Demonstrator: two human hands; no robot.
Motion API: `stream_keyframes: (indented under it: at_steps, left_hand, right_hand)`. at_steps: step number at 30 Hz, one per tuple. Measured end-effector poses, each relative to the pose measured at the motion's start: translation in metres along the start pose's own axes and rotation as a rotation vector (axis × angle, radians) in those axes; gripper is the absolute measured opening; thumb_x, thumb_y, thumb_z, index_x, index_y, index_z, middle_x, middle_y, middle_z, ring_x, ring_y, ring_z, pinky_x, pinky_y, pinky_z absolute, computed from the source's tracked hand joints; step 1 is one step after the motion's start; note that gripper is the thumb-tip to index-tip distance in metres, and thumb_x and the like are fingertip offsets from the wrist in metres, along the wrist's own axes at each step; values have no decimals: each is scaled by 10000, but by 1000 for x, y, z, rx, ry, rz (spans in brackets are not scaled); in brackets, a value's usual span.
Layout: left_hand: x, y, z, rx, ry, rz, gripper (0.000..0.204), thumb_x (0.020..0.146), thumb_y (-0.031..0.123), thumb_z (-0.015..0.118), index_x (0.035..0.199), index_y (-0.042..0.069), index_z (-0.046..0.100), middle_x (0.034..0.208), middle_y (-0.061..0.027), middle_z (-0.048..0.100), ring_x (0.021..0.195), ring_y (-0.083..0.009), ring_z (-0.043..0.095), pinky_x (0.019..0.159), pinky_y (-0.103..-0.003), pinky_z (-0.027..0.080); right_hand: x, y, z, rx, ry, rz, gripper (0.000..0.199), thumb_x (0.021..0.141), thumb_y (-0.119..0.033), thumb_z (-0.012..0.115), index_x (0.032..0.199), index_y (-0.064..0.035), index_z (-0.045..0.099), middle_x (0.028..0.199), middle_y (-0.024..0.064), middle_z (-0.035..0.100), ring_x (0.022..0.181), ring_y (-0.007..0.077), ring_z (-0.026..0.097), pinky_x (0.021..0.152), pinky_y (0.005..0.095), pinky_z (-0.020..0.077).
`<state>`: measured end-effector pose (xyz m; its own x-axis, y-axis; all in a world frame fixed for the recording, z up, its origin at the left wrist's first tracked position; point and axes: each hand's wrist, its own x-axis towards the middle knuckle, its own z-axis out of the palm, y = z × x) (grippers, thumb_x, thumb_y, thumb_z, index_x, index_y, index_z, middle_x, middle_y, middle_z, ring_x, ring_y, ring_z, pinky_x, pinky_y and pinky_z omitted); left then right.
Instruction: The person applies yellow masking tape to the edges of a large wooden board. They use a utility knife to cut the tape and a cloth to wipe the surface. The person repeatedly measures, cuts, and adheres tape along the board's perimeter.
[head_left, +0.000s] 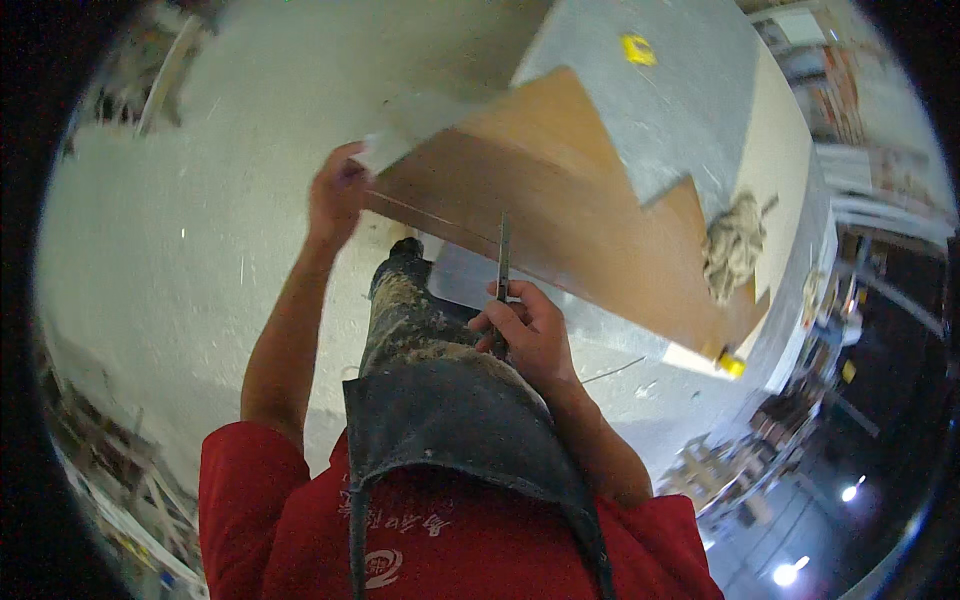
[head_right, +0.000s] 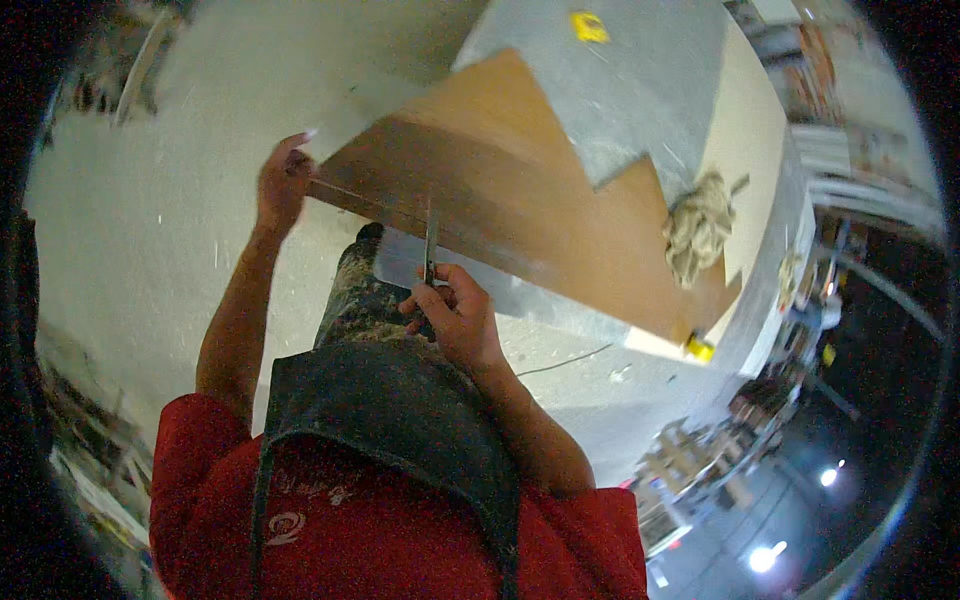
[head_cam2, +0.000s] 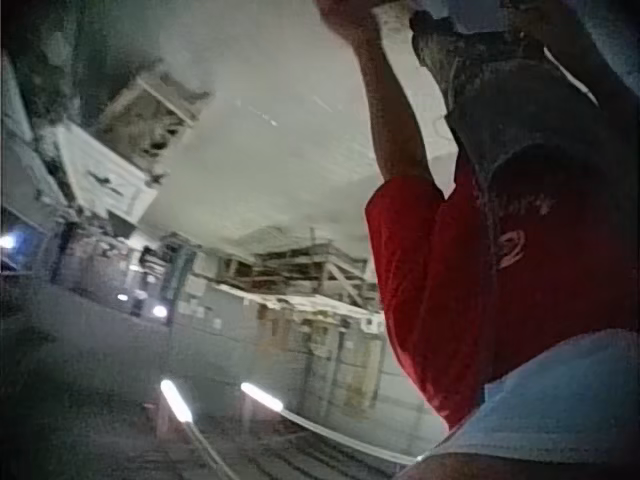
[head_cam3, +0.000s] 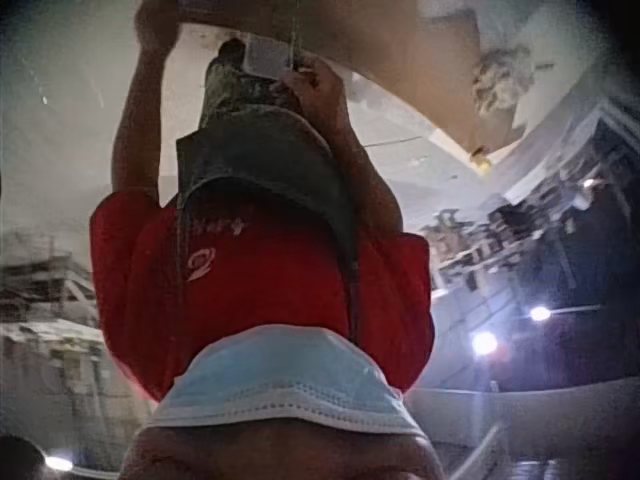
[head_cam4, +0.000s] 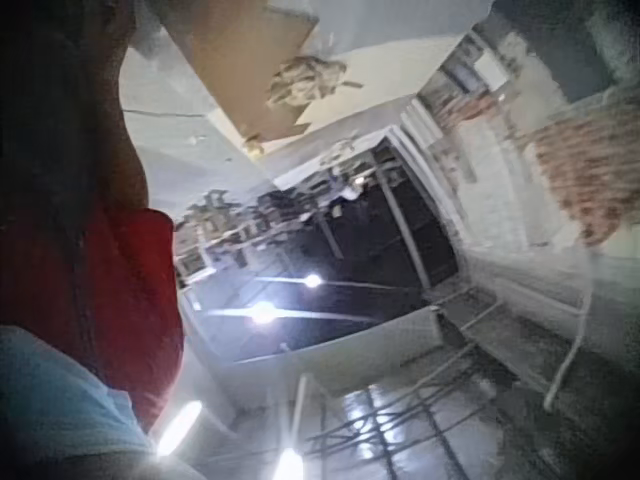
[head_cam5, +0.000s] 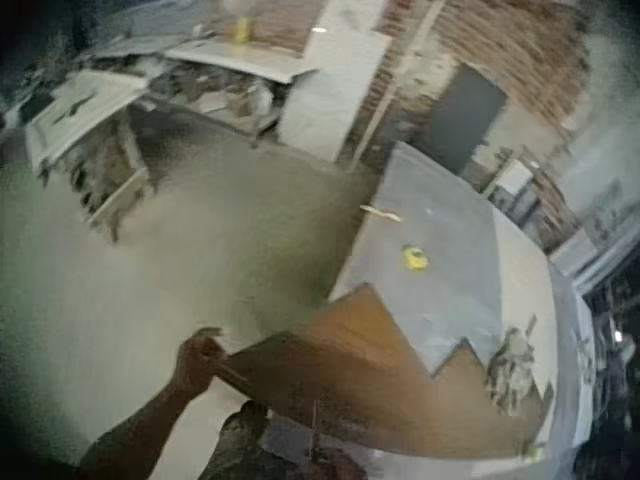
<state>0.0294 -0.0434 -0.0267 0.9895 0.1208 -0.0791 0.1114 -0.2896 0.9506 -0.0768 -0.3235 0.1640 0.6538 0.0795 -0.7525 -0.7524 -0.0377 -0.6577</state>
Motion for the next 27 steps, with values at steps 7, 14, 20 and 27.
stream_keyframes:
  at_steps: [7,14,20,27]
  left_hand:
    - [-39,103,35,-26,18,119,223,957,82,625,1168,27,671,870,-3,629,798,-90,553,773,-270,473]
    - [-203,267,200,-353,-827,-60,184,961,129,643,1085,-2,679,868,-43,659,785,-114,594,768,-285,485]
    - [-303,337,307,-391,-1282,-207,170,955,135,657,1018,-23,663,834,-64,665,772,-122,596,745,-276,487]
    - [-353,347,401,-312,-1585,-226,136,965,121,622,998,-10,639,840,-67,648,766,-145,590,742,-302,478]
  right_hand:
    - [-101,74,-98,391,83,-284,238,1038,-124,549,1248,-14,536,878,132,712,742,195,686,666,306,527]
    - [-210,154,-157,451,329,-525,205,1008,-61,575,1200,11,574,790,83,673,639,117,618,608,245,496]
    - [-288,200,-177,517,635,-497,209,992,-64,610,1187,11,605,757,27,633,640,75,581,573,232,487]
    - [-323,239,-213,782,733,-565,195,1007,-75,587,1189,-15,620,758,22,637,640,74,585,556,225,487]
